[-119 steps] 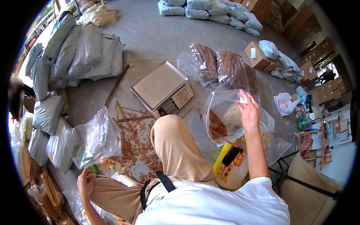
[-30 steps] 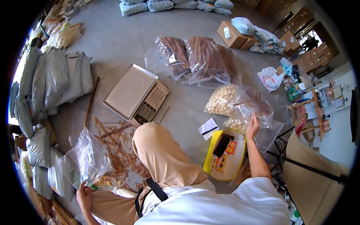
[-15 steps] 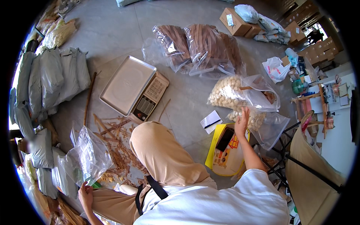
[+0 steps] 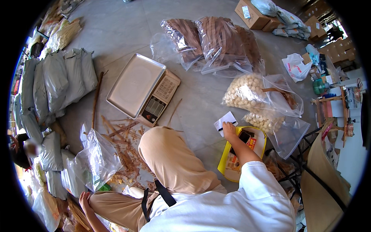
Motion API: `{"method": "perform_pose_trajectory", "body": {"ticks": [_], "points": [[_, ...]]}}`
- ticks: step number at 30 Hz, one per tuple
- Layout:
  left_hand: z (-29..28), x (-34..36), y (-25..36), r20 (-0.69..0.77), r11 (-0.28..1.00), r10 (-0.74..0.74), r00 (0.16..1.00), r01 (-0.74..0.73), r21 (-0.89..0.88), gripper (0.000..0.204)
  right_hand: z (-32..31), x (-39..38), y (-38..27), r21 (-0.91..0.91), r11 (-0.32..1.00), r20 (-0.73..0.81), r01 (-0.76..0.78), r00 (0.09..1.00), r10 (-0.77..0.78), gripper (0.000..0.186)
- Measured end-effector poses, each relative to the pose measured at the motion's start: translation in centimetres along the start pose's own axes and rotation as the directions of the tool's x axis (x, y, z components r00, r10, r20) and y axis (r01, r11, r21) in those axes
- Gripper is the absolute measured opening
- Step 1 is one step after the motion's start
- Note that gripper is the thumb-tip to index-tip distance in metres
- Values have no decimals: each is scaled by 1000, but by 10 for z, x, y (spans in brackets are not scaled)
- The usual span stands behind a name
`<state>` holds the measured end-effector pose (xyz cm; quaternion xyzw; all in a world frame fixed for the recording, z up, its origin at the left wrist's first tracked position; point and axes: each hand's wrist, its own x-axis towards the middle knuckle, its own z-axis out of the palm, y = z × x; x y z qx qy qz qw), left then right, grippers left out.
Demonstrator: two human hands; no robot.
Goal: The person sorts and packages brown bark strips into clear plastic bags by hand, using a digital scale to weigh the contents.
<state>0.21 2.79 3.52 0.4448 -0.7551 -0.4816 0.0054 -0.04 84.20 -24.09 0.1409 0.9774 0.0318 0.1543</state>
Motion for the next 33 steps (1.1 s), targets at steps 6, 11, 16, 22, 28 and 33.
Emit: {"method": "perform_pose_trajectory", "body": {"ticks": [6,11,16,22,28,33], "points": [[17,-43,15,356,972,-174,918,217,-85,32,12,4,3,-12,990,16,143,990,-143,13],[44,-74,31,337,961,1,942,92,-259,35,21,11,13,-53,931,8,362,932,-362,11],[53,-75,43,199,994,56,978,-36,-102,34,-4,39,19,205,909,-8,364,929,-370,14],[78,-118,99,143,959,173,974,-200,203,31,23,61,59,581,804,-114,-127,965,235,38],[103,-147,132,112,984,171,979,-175,20,25,41,51,50,236,871,199,-432,898,391,85],[112,-117,119,187,964,201,962,-228,135,26,31,46,15,311,825,448,-473,838,312,77]]}}
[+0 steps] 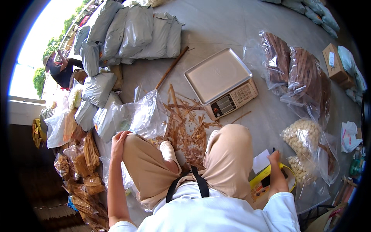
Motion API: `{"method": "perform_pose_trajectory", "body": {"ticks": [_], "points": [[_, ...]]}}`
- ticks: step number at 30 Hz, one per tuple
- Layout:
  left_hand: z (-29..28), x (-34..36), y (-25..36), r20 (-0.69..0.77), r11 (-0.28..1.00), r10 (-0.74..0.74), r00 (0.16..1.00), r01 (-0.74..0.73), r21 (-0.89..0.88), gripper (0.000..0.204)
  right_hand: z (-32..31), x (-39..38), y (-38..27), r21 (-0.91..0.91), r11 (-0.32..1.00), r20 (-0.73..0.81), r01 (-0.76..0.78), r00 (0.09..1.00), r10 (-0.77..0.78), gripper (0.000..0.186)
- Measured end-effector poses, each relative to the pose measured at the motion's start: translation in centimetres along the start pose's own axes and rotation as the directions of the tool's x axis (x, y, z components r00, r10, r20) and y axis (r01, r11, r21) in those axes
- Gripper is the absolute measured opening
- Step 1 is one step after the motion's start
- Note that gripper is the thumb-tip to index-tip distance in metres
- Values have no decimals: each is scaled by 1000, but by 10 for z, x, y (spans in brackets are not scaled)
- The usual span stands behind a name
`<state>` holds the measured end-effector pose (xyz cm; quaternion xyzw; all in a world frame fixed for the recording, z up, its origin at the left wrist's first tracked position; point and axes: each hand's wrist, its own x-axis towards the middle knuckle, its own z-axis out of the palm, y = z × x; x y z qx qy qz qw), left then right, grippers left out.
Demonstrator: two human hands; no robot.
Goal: The person sorts and packages brown bark strips into clear plastic bags by hand, using a digital scale to weigh the contents.
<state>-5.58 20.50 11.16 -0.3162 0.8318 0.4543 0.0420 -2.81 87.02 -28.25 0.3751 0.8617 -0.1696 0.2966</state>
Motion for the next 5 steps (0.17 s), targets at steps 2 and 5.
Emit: {"method": "perform_pose_trajectory", "body": {"ticks": [2,5], "points": [[2,6,3,-4,1000,15,1000,-15,-21,27,24,-5,2,-28,1000,16,12,1000,-11,68],[0,11,-6,-1,998,13,1000,-14,-56,27,50,-18,5,-98,994,-53,53,997,-58,54]]}}
